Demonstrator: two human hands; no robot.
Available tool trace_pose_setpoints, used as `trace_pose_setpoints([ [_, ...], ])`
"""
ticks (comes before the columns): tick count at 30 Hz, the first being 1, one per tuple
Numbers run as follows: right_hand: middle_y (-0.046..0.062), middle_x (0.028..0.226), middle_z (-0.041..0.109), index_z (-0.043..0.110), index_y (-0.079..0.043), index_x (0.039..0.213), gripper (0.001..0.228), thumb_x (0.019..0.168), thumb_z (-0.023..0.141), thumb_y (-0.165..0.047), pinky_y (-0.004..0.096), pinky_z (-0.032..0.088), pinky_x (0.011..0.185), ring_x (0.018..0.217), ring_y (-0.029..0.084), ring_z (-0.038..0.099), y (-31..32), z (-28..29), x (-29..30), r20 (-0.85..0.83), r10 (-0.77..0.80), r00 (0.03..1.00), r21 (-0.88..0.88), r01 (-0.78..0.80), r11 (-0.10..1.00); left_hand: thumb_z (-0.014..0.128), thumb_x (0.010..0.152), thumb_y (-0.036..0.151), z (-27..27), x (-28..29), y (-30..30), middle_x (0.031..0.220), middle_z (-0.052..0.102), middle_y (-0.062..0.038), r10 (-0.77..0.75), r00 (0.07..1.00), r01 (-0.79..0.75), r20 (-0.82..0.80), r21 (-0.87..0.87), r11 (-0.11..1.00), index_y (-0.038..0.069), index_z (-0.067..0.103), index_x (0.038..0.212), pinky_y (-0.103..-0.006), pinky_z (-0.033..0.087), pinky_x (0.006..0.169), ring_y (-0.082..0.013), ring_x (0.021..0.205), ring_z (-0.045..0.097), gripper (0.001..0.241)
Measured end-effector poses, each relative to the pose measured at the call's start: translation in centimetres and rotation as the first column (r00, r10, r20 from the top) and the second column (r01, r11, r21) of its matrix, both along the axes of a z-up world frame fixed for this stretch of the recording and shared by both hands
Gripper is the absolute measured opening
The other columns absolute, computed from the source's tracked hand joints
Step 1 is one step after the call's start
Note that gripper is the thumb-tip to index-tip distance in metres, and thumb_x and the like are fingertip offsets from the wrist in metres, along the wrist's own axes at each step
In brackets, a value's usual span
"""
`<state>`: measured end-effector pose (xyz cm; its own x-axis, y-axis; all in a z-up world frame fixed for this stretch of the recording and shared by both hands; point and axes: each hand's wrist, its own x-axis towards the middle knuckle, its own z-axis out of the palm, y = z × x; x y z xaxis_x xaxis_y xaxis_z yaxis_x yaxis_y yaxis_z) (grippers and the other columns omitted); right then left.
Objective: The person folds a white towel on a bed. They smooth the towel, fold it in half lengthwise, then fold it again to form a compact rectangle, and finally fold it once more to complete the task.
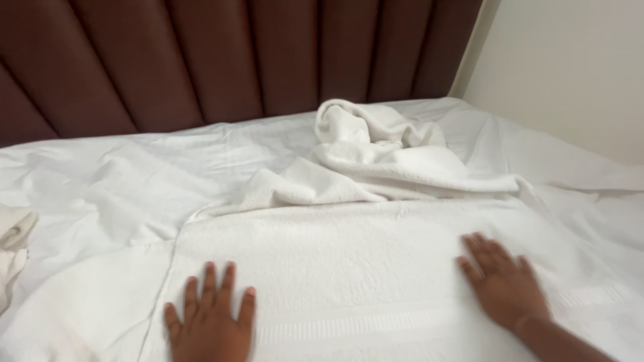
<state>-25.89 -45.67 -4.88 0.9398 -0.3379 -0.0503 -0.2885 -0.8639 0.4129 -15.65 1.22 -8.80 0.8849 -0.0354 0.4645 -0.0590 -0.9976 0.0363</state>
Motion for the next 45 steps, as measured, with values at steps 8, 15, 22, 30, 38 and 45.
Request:
trace_pose_setpoints([
  [8, -0.013, 0.171, 0.005, 0.008, -0.038, 0.162, 0.069, 0.099, 0.018, -0.065, 0.046, 0.014, 0.127, 0.156, 0.011, 0.008, -4.7, 0.5, -3.1, 0.051, -0.327, 0.943, 0.262, 0.304, 0.916, 0.016, 0.093, 0.086, -7.7, 2.7, 6.3, 0.17, 0.007, 0.004, 0.065, 0.769, -0.097, 0.636, 0.016, 0.995, 0.027, 0.01, 0.16, -0.0576, 0.001, 0.119, -0.0192, 0.154, 0.005, 0.089],
  [15, -0.001, 0.17, 0.023, 0.028, -0.026, 0.16, 0.068, 0.1, 0.036, -0.055, 0.051, 0.017, 0.122, 0.154, 0.017, 0.018, 10.3, 1.4, -4.2, 0.288, 0.083, 0.954, 0.479, -0.219, 0.85, 0.036, 0.092, 0.063, -0.2, -5.3, -4.8, 0.168, 0.021, -0.008, -0.123, 0.984, 0.14, 0.13, -0.133, 0.981, 0.012, 0.023, 0.159, -0.0582, 0.008, 0.122, -0.0197, 0.152, 0.016, 0.085],
  [22, 0.001, 0.167, 0.022, 0.023, -0.026, 0.158, 0.058, 0.107, 0.026, -0.052, 0.055, 0.012, 0.12, 0.15, 0.02, 0.018, 17.6, -1.6, -6.6, 0.412, 0.48, 0.774, 0.133, -0.573, 0.809, 0.029, 0.099, 0.059, -10.6, -9.0, -12.5, 0.164, 0.02, -0.004, -0.494, 0.805, 0.478, 0.328, 0.133, 0.868, 0.021, 0.022, 0.159, -0.0671, 0.004, 0.115, -0.028, 0.147, 0.014, 0.072],
  [30, -0.008, 0.173, 0.003, 0.003, -0.031, 0.162, 0.067, 0.102, 0.016, -0.058, 0.051, 0.009, 0.124, 0.155, 0.016, 0.005, 10.1, 2.0, -7.3, 0.002, 0.124, 0.992, 0.314, -0.118, 0.942, 0.018, 0.091, 0.078, -4.7, -5.9, -2.5, 0.165, 0.008, 0.001, -0.277, 0.784, 0.214, 0.555, 0.177, 0.961, 0.026, 0.011, 0.157, -0.0647, 0.002, 0.116, -0.0255, 0.151, 0.005, 0.084],
  [38, -0.014, 0.172, -0.005, -0.003, -0.037, 0.164, 0.071, 0.101, 0.013, -0.064, 0.05, 0.011, 0.128, 0.157, 0.012, 0.001, -1.3, 3.0, -9.3, -0.071, -0.381, 0.922, 0.273, 0.385, 0.881, 0.015, 0.085, 0.086, -7.4, -3.2, 3.6, 0.166, 0.004, 0.004, -0.117, 0.772, 0.042, 0.625, 0.133, 0.99, 0.026, 0.008, 0.157, -0.0689, 0.001, 0.114, -0.0229, 0.149, 0.001, 0.094],
  [45, -0.002, 0.169, 0.026, 0.029, -0.023, 0.161, 0.075, 0.098, 0.041, -0.062, 0.046, 0.024, 0.128, 0.156, 0.016, 0.025, 6.9, 7.3, -9.2, 0.037, -0.047, 0.998, 0.639, 0.013, 0.769, 0.03, 0.079, 0.1, 2.4, -7.7, -5.2, 0.169, 0.003, -0.007, -0.195, 0.979, 0.199, -0.061, 0.067, 0.978, 0.022, 0.009, 0.16, -0.0726, 0.005, 0.112, -0.0302, 0.154, 0.001, 0.115],
])
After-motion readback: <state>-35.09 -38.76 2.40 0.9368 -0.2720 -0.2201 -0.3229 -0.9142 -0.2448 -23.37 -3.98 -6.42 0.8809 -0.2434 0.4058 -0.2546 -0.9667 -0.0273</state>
